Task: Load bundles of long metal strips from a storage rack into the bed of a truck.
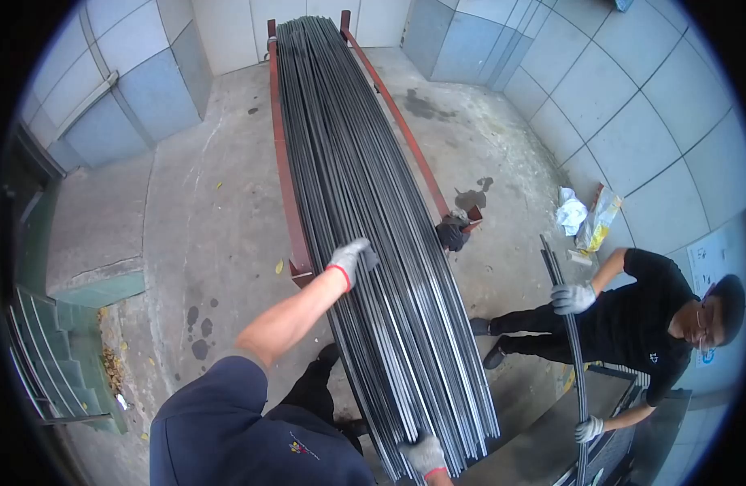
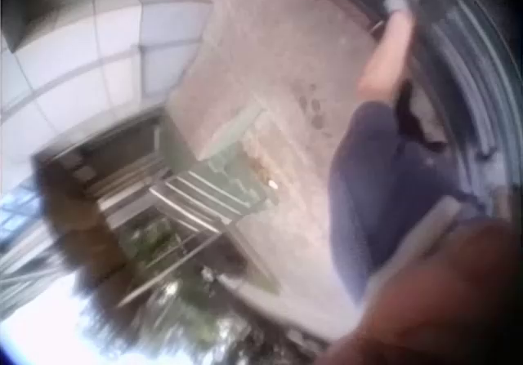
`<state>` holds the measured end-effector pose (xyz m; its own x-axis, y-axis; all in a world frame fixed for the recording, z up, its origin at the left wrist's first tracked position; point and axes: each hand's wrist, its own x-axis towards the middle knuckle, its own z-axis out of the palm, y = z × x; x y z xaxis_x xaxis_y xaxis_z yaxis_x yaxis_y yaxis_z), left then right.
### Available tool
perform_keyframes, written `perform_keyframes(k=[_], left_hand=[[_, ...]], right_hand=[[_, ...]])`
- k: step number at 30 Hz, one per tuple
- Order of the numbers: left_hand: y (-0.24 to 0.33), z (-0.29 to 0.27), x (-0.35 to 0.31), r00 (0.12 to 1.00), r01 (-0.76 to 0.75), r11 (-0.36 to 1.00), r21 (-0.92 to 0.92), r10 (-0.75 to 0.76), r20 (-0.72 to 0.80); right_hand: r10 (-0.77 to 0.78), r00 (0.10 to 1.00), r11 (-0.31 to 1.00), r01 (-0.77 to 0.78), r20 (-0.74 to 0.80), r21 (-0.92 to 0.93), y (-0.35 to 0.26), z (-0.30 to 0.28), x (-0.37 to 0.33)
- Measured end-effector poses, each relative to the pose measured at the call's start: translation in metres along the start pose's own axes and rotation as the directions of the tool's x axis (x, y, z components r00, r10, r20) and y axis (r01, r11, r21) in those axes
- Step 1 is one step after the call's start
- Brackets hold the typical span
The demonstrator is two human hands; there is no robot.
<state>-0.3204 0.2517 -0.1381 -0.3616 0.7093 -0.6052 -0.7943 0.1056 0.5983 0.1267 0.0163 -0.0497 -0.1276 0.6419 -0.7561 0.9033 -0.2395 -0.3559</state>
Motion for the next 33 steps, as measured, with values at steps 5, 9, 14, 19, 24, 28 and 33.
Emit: perform_keyframes(k=[5,9,14,19,24,28,33], left_hand=[[-0.037,-0.009,-0.033,0.876,-0.262,0.660,0.704,0.469,-0.113],[-0.034,0.001,-0.075,0.797,-0.308,0.375,0.875,0.604,0.022],[-0.033,-0.004,-0.061,0.486,-0.561,-0.081,0.824,0.774,0.407],[-0.033,-0.024,-0.068,0.432,-0.681,-0.275,0.679,0.598,0.676],[-0.061,-0.013,-0.087,0.490,-0.780,-0.301,0.549,0.254,0.834],[-0.090,-0.030,-0.092,0.453,-0.799,-0.417,0.434,0.057,0.890],[-0.093,-0.058,-0.110,0.377,-0.813,-0.448,0.371,0.080,0.923]], right_hand=[[-0.125,0.992,0.990,0.126,-0.016,0.069,-0.134,-0.032,0.037],[-0.200,0.976,0.979,0.201,-0.083,0.011,-0.147,-0.023,0.105],[-0.410,0.865,0.875,0.284,-0.287,-0.393,-0.180,-0.031,0.127],[-0.309,0.598,0.901,0.433,-0.739,-0.026,-0.196,-0.102,0.069],[-0.007,0.568,0.971,0.200,-0.823,0.130,-0.103,-0.038,0.015],[0.340,0.628,0.825,0.158,-0.700,0.543,-0.033,0.080,-0.021],[0.433,0.735,0.667,0.129,-0.522,0.734,-0.017,0.185,-0.067]])
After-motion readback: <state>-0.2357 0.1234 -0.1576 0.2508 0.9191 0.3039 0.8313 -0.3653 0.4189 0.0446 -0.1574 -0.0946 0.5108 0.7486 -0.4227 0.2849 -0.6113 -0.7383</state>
